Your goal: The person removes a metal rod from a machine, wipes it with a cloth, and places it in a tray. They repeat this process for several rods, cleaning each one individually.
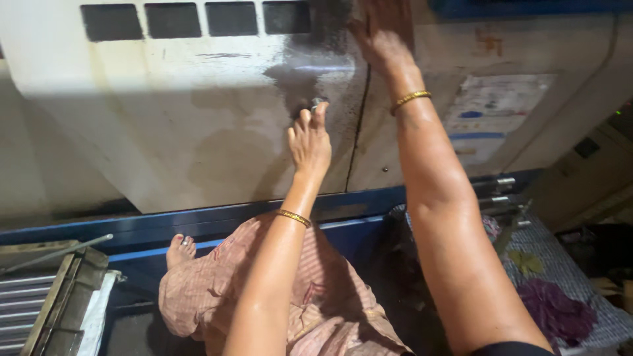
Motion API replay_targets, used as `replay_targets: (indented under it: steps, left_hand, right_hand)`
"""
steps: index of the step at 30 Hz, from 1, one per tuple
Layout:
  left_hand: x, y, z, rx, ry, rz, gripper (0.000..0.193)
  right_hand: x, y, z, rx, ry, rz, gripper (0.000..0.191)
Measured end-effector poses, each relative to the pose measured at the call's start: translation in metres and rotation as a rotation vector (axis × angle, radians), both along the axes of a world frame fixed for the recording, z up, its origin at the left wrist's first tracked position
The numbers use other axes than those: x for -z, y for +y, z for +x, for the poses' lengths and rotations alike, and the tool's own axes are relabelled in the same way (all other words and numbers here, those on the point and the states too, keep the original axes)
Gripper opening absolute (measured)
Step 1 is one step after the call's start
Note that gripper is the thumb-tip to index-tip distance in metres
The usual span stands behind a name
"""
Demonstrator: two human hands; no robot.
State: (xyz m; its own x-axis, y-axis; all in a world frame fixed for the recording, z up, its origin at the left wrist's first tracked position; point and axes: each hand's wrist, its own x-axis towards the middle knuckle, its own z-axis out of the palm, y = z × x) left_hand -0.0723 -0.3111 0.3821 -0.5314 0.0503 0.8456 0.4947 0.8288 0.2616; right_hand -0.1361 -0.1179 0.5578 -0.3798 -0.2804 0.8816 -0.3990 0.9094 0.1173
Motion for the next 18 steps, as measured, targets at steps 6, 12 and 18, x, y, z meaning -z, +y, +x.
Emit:
replay_targets:
  steps: [6,12,18]
  left_hand:
    - [-0.011,-0.014,0.001,0.022,0.069,-0.058,0.060]
    - [-0.056,-0.038,-0.026,0.193,0.193,-0.088,0.062]
    - [-0.120,-0.053,-0.067,0.100,0.324,-0.131,0.054]
  right_hand:
    - [0.009,0.004,-0.012,-0.006,-0.061,-0.045,0.051]
    - [0.004,0.003,-0.020,0.121,-0.129,0.004,0.058]
    - [0.001,0.000,-0.015,0.055,-0.058,-0.012,0.058]
